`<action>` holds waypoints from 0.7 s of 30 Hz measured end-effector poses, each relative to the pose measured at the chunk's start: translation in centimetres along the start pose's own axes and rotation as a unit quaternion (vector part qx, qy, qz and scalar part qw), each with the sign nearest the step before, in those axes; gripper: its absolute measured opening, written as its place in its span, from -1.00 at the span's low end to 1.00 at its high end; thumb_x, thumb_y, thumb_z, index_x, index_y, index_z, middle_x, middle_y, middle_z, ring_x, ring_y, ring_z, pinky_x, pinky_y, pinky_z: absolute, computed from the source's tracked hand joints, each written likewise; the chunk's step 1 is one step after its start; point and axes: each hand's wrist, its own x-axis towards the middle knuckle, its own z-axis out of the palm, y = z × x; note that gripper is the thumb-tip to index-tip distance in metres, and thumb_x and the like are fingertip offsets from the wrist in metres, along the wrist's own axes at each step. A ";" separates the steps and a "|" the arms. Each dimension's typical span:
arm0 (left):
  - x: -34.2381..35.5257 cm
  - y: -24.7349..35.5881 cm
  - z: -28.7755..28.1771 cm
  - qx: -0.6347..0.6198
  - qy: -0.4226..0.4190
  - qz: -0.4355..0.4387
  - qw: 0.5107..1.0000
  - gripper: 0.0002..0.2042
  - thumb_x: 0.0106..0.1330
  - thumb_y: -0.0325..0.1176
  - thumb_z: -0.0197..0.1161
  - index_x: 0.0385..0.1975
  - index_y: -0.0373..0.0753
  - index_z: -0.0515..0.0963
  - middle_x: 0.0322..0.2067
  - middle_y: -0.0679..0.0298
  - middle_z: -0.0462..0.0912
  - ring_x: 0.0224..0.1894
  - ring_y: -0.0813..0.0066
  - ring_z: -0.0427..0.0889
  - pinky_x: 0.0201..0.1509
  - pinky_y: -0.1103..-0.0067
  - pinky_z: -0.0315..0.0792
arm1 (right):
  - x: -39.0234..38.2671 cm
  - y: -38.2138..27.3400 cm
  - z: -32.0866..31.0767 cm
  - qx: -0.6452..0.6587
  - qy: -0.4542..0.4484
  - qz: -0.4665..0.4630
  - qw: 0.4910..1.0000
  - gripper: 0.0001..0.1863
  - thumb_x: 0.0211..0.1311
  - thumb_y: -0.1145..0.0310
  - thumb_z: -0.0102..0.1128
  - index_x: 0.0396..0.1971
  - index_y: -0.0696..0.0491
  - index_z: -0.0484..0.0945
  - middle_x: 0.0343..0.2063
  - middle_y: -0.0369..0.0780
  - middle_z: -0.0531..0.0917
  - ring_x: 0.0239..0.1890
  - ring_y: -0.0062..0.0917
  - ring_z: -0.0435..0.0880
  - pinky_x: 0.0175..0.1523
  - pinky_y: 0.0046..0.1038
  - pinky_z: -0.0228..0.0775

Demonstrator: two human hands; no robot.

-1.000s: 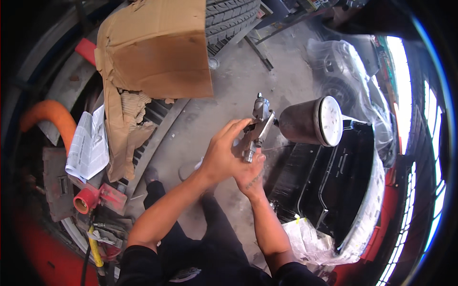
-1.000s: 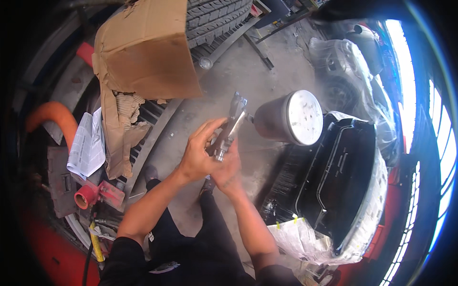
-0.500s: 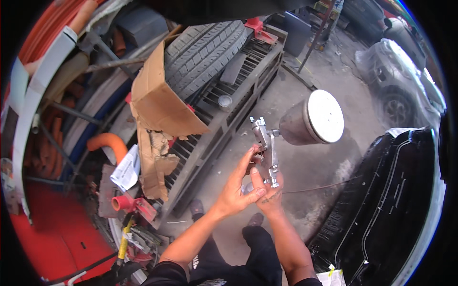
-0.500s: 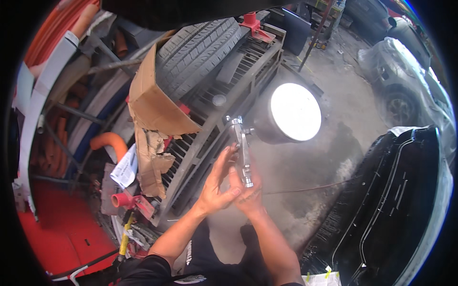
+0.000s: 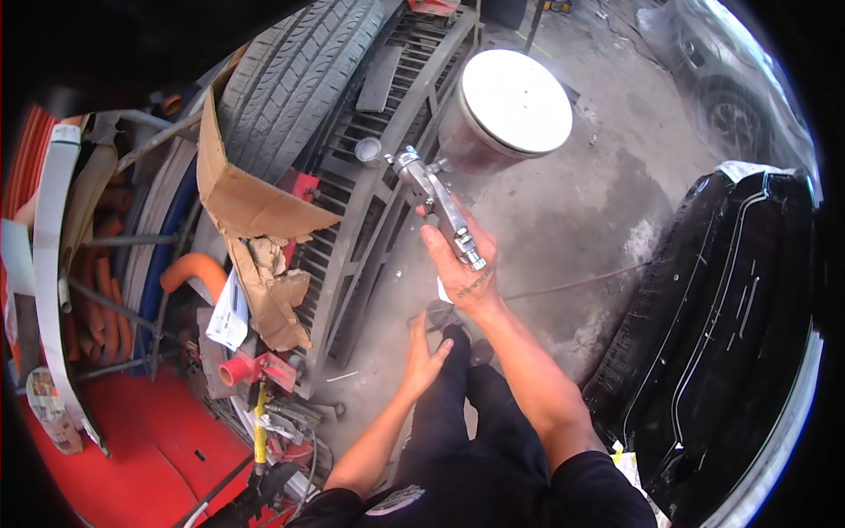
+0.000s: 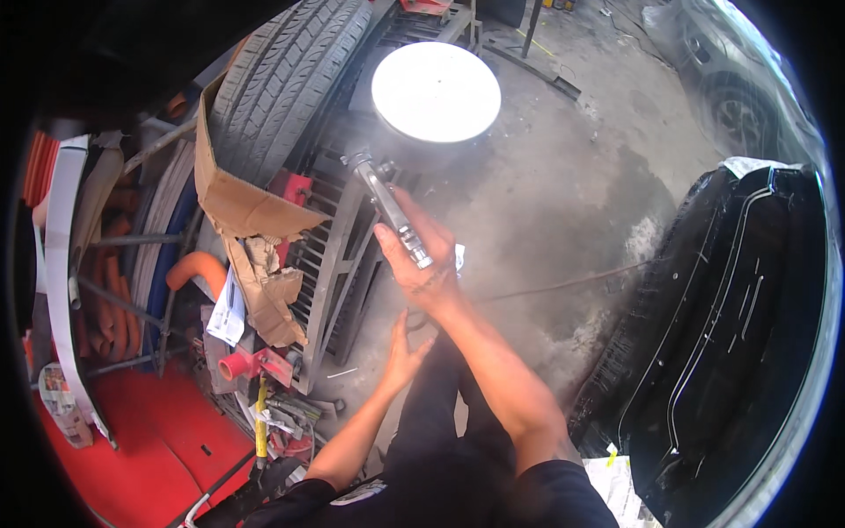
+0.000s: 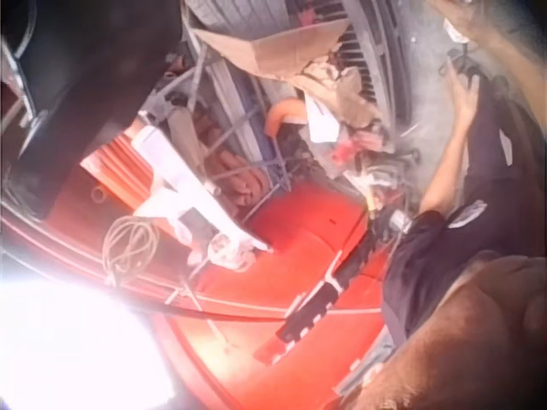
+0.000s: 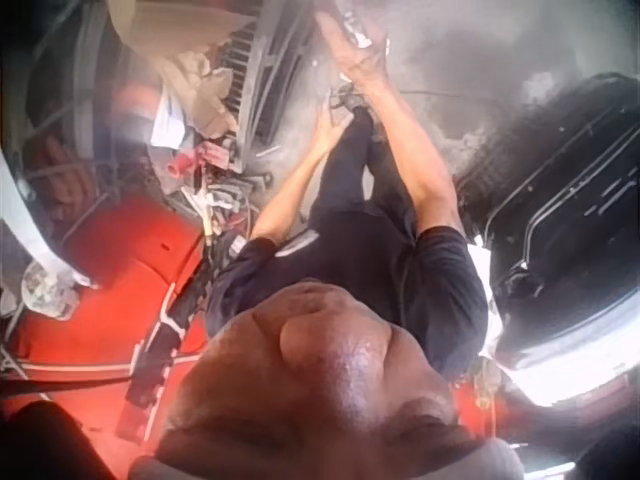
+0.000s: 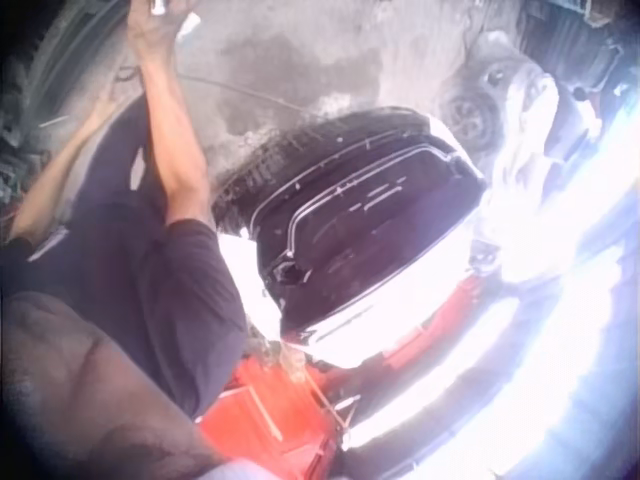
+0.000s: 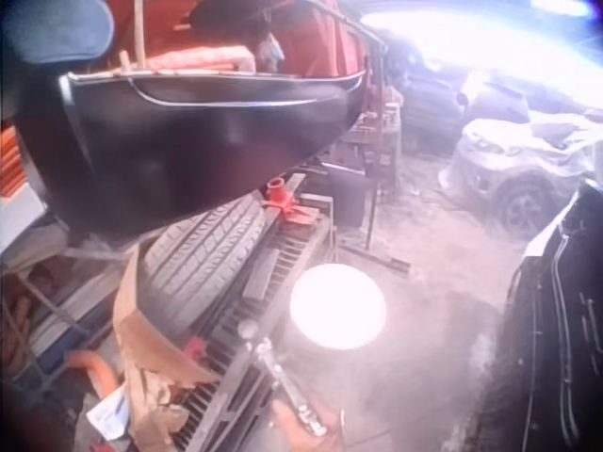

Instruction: The person prepares a spray gun by attaching a paint cup and connecting an air hose. They then spray paint a black car part, likely a bumper, which is positioned on a metal rack. The person moves the spray gun back and forth to apply the paint evenly.

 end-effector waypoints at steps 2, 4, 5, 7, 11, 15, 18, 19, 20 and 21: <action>2.1 -1.3 1.0 0.010 0.017 0.014 1.000 -0.22 0.39 -0.26 0.39 0.51 -0.43 0.16 0.42 -0.21 0.29 0.50 -0.13 0.27 0.57 0.18 0.17 | 1.3 2.3 -0.2 -0.031 0.020 -0.050 0.998 -0.52 0.38 0.40 0.33 0.24 0.25 0.57 -0.13 -0.01 0.77 -0.24 -0.37 0.78 -0.07 -0.38 0.59; 4.9 -1.8 1.2 -0.009 0.043 0.011 0.999 -0.21 0.37 -0.28 0.41 0.51 -0.43 0.16 0.43 -0.20 0.28 0.50 -0.12 0.27 0.57 0.18 0.17 | 3.5 4.6 -0.3 -0.027 0.029 -0.063 0.997 -0.50 0.35 0.40 0.36 0.24 0.25 0.57 -0.12 0.01 0.77 -0.23 -0.33 0.79 -0.06 -0.37 0.59; 7.1 -0.2 0.6 -0.031 0.056 0.001 0.998 -0.21 0.36 -0.29 0.42 0.51 -0.42 0.16 0.44 -0.20 0.27 0.51 -0.11 0.26 0.57 0.18 0.16 | 4.4 5.7 -0.5 -0.025 0.039 -0.067 0.997 -0.50 0.33 0.41 0.37 0.24 0.25 0.57 -0.12 0.02 0.77 -0.22 -0.31 0.79 -0.06 -0.36 0.60; 9.4 3.2 -1.3 -0.067 0.061 -0.004 0.996 -0.20 0.34 -0.32 0.43 0.51 -0.42 0.17 0.46 -0.19 0.26 0.52 -0.11 0.26 0.58 0.18 0.14 | 6.0 6.5 -0.4 -0.031 0.037 -0.079 0.996 -0.49 0.32 0.41 0.39 0.24 0.25 0.57 -0.09 0.04 0.77 -0.17 -0.25 0.80 -0.03 -0.35 0.60; 14.5 7.2 -4.3 0.001 0.014 0.056 0.998 -0.24 0.35 -0.38 0.40 0.50 -0.42 0.19 0.46 -0.15 0.28 0.51 -0.07 0.28 0.56 0.20 0.18 | 8.8 5.7 -0.9 -0.019 0.062 -0.069 0.996 -0.49 0.32 0.41 0.40 0.24 0.23 0.57 -0.03 0.08 0.75 -0.04 -0.12 0.80 0.03 -0.29 0.62; 16.9 6.5 -0.7 -0.023 -0.121 0.043 0.991 -0.22 0.33 -0.39 0.43 0.51 -0.38 0.19 0.44 -0.16 0.30 0.48 -0.06 0.34 0.46 0.23 0.36 | 11.9 4.9 -3.7 -0.038 0.082 -0.065 0.994 -0.48 0.33 0.41 0.39 0.26 0.20 0.55 0.00 0.07 0.74 -0.01 -0.10 0.80 0.04 -0.29 0.62; 20.3 -3.0 4.7 0.014 -0.122 0.071 0.990 -0.46 0.37 -0.28 0.43 0.25 -0.45 0.50 0.23 -0.16 0.57 0.27 0.02 0.60 0.26 0.24 0.54 | 15.2 3.8 -6.3 -0.009 0.098 -0.067 0.993 -0.48 0.34 0.40 0.40 0.26 0.20 0.55 -0.04 0.06 0.74 -0.05 -0.12 0.81 0.01 -0.27 0.63; 21.0 -3.8 6.0 0.013 -0.115 0.042 0.992 -0.51 0.38 -0.21 0.42 0.15 -0.48 0.58 0.13 -0.16 0.67 0.21 0.02 0.66 0.23 0.25 0.55 | 16.2 3.7 -7.7 0.000 0.095 -0.054 0.994 -0.48 0.34 0.40 0.40 0.26 0.20 0.55 -0.04 0.06 0.75 -0.04 -0.12 0.81 0.01 -0.26 0.63; 21.8 -3.0 6.9 0.026 -0.129 0.015 0.991 -0.51 0.39 -0.16 0.41 0.12 -0.47 0.61 0.08 -0.17 0.70 0.16 0.02 0.69 0.23 0.25 0.55 | 17.2 3.5 -9.4 0.010 0.091 -0.044 0.995 -0.48 0.34 0.40 0.40 0.26 0.20 0.55 -0.03 0.06 0.75 -0.04 -0.11 0.81 0.02 -0.26 0.63; 23.0 -1.8 7.7 0.040 -0.139 -0.012 0.989 -0.51 0.40 -0.11 0.39 0.09 -0.46 0.64 0.02 -0.17 0.73 0.12 0.01 0.72 0.22 0.26 0.55 | 18.3 3.7 -10.9 -0.001 0.089 -0.056 0.994 -0.48 0.34 0.40 0.41 0.27 0.20 0.55 -0.04 0.06 0.75 -0.07 -0.13 0.81 0.00 -0.27 0.63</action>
